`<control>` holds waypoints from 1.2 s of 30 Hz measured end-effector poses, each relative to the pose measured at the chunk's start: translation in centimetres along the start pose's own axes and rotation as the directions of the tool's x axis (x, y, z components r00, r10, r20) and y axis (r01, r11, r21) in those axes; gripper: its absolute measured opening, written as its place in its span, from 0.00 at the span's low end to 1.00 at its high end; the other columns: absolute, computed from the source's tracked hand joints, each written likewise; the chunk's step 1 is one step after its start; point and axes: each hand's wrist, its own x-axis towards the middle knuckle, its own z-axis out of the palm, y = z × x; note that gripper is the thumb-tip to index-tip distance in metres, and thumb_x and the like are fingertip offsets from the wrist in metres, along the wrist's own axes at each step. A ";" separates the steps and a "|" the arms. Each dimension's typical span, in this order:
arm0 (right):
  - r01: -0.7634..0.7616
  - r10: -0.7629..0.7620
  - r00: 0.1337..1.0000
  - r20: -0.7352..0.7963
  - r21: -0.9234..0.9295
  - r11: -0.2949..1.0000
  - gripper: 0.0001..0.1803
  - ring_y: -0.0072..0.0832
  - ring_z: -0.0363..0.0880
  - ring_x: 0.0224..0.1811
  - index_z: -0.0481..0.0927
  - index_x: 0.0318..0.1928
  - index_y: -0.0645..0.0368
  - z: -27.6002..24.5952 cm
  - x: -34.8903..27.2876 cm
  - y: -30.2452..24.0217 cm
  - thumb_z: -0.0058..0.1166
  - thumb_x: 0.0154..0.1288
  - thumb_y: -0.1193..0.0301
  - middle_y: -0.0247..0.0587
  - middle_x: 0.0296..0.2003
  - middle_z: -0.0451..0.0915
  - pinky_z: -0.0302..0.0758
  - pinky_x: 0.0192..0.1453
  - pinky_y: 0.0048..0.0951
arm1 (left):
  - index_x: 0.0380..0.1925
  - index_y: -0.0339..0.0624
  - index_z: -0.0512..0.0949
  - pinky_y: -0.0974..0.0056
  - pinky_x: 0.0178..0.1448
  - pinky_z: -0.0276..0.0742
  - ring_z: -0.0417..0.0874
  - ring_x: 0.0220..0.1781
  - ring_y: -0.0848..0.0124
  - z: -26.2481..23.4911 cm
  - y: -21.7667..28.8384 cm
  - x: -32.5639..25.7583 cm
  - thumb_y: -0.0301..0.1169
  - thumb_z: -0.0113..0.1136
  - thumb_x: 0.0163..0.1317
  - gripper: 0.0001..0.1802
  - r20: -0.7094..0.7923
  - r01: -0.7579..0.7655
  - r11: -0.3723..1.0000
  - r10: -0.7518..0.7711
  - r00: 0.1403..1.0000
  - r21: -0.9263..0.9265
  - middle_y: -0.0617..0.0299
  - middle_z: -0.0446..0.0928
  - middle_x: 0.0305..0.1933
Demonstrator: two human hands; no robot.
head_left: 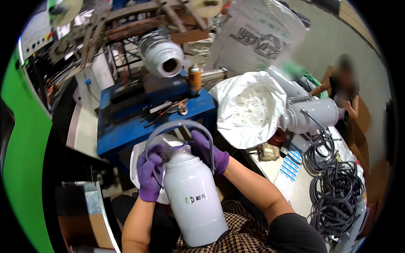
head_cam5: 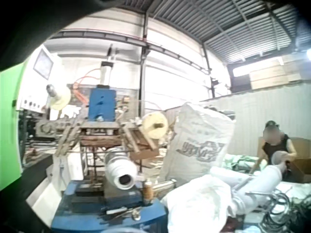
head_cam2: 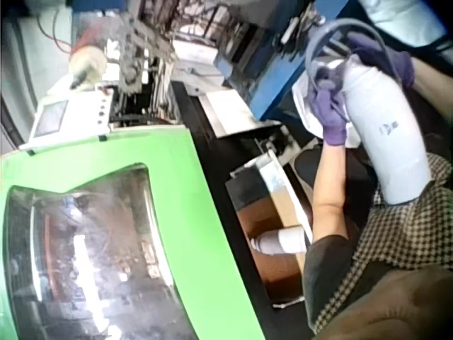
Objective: The person assembles white electric kettles by inserting a grey handle into the kettle body, then placing the completed unit into a cardboard box. The person repeats this process for multiple kettles.
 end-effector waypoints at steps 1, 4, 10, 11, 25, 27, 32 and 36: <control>0.104 -0.105 0.994 -0.010 -0.034 0.994 0.27 0.25 0.80 0.55 0.76 0.67 0.58 0.2 -2.0 -0.8 0.54 0.77 0.54 0.40 0.55 0.82 0.76 0.62 0.28 | 0.49 0.32 0.78 0.63 0.61 0.74 0.81 0.48 0.68 1.5 0.2 -0.3 0.37 0.46 0.78 0.18 -0.066 -0.048 0.990 0.057 0.996 0.130 0.52 0.80 0.57; 0.160 -0.201 0.964 -0.172 -0.223 0.961 0.18 0.27 0.83 0.52 0.82 0.57 0.63 -0.4 -9.2 -5.1 0.57 0.72 0.67 0.41 0.51 0.85 0.80 0.59 0.31 | 0.58 0.30 0.76 0.54 0.76 0.63 0.73 0.68 0.59 1.6 0.1 -1.6 0.43 0.39 0.80 0.27 0.170 -0.020 0.995 0.003 0.986 0.099 0.48 0.76 0.64; 0.728 -0.900 0.100 -0.425 -0.585 0.357 0.26 0.38 0.79 0.60 0.74 0.64 0.63 -14.8 -33.0 -10.1 0.43 0.80 0.55 0.47 0.60 0.79 0.75 0.68 0.39 | 0.62 0.34 0.72 0.57 0.73 0.72 0.77 0.65 0.61 -4.7 -2.5 0.2 0.33 0.53 0.76 0.19 -0.101 0.056 0.982 -0.039 0.994 0.178 0.54 0.76 0.63; 0.484 -0.947 -0.125 -0.297 -0.851 0.203 0.26 0.37 0.79 0.60 0.73 0.64 0.63 -14.9 -37.4 -11.3 0.47 0.79 0.56 0.48 0.60 0.79 0.75 0.67 0.38 | 0.59 0.35 0.75 0.58 0.70 0.74 0.79 0.61 0.64 -3.9 -2.7 0.3 0.34 0.54 0.76 0.18 -0.192 0.149 0.989 -0.149 0.970 -0.017 0.56 0.77 0.60; -0.718 -0.942 0.322 0.096 -0.623 -0.309 0.14 0.39 0.84 0.42 0.80 0.53 0.61 -27.8 -44.1 -11.0 0.59 0.68 0.72 0.46 0.40 0.84 0.80 0.46 0.39 | 0.54 0.35 0.78 0.66 0.60 0.79 0.83 0.50 0.71 -3.6 -8.0 -2.5 0.17 0.47 0.72 0.15 -0.073 0.299 0.886 -0.292 0.954 0.354 0.60 0.78 0.54; -0.408 -0.915 0.347 -0.206 -0.912 0.051 0.06 0.42 0.85 0.38 0.86 0.42 0.58 -22.0 -30.3 -7.8 0.61 0.68 0.70 0.47 0.35 0.85 0.80 0.45 0.40 | 0.54 0.35 0.78 0.66 0.60 0.79 0.82 0.51 0.71 -5.1 -7.8 -3.0 0.15 0.47 0.71 0.16 -0.036 0.277 0.856 -0.291 0.956 0.437 0.60 0.78 0.55; -0.666 -0.644 0.667 -0.374 -0.687 -0.290 0.14 0.45 0.83 0.35 0.83 0.33 0.49 -20.1 -19.4 -4.2 0.53 0.71 0.56 0.44 0.33 0.81 0.79 0.40 0.46 | 0.48 0.34 0.81 0.62 0.61 0.78 0.83 0.52 0.67 -4.0 -8.2 -3.0 0.30 0.49 0.76 0.13 -0.110 0.370 0.852 -0.355 0.928 0.371 0.57 0.81 0.50; -0.701 -0.630 0.666 -0.400 -0.623 -0.347 0.10 0.47 0.85 0.38 0.83 0.34 0.49 -20.3 -19.3 -3.2 0.53 0.68 0.61 0.45 0.36 0.83 0.81 0.39 0.48 | 0.45 0.32 0.84 0.65 0.61 0.77 0.83 0.51 0.69 -0.7 -6.3 -2.2 0.32 0.54 0.75 0.14 -0.123 0.353 0.791 -0.338 0.933 0.500 0.57 0.84 0.46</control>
